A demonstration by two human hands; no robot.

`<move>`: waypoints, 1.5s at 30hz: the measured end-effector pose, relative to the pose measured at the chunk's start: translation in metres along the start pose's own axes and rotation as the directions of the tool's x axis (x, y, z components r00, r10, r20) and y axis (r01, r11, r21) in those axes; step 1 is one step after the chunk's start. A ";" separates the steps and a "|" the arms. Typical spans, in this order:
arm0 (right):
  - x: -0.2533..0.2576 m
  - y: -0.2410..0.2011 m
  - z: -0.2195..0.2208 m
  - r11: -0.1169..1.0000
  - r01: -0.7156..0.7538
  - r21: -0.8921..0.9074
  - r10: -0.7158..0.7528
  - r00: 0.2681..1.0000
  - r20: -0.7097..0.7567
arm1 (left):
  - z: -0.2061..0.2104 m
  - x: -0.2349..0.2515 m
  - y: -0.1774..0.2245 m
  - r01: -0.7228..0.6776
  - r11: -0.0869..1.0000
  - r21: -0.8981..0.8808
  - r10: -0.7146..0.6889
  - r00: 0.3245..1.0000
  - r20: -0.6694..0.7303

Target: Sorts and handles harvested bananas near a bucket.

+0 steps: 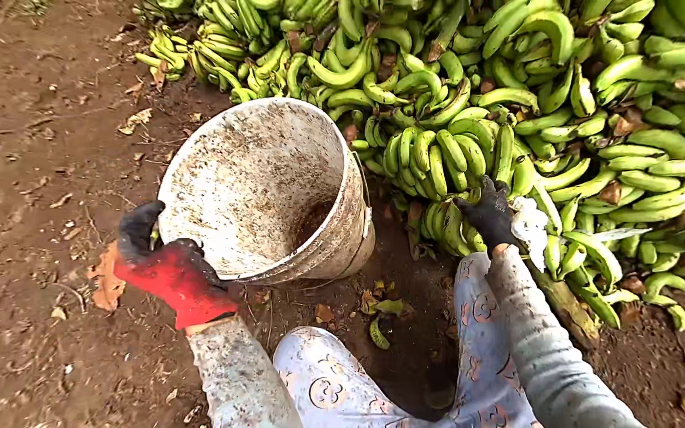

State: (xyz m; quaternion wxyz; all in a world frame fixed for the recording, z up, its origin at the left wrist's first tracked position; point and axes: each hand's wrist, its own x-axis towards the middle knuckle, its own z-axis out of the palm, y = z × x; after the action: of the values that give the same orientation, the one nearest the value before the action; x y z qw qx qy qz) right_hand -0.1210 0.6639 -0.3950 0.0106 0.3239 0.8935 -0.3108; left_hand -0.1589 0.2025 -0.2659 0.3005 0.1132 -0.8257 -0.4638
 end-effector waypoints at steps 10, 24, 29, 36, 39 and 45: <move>0.052 0.024 -0.052 0.999 -0.007 -0.053 0.003 0.997 -0.075 | 0.044 -0.019 0.047 -0.170 0.934 0.314 0.089 0.963 0.256; 0.065 -0.011 -0.073 0.933 0.360 -0.020 -0.343 0.870 -0.353 | 0.050 -0.004 0.047 -0.287 0.814 0.505 0.109 0.929 0.352; 0.001 -0.144 -0.132 0.386 0.921 0.062 -0.244 0.167 -0.955 | 0.049 -0.003 0.048 -0.260 0.819 0.512 0.088 0.938 0.335; 0.080 -0.177 -0.061 0.501 0.865 0.022 -0.864 0.502 -0.047 | 0.046 -0.003 0.043 -0.207 0.848 0.487 0.108 0.969 0.224; 0.163 -0.149 -0.011 0.736 0.647 -0.200 -0.635 0.762 0.130 | 0.052 0.000 0.048 -0.183 0.857 0.482 0.070 0.968 0.242; 0.216 -0.152 0.026 0.809 0.353 -0.470 -0.229 0.926 0.300 | 0.061 0.007 0.051 -0.194 0.849 0.492 0.072 0.964 0.255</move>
State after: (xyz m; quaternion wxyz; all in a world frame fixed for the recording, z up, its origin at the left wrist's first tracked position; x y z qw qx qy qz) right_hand -0.3854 0.6818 -0.3799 0.1519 0.1292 0.9755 -0.0932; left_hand -0.1966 0.2693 -0.2444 0.1948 0.0774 -0.9539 -0.2150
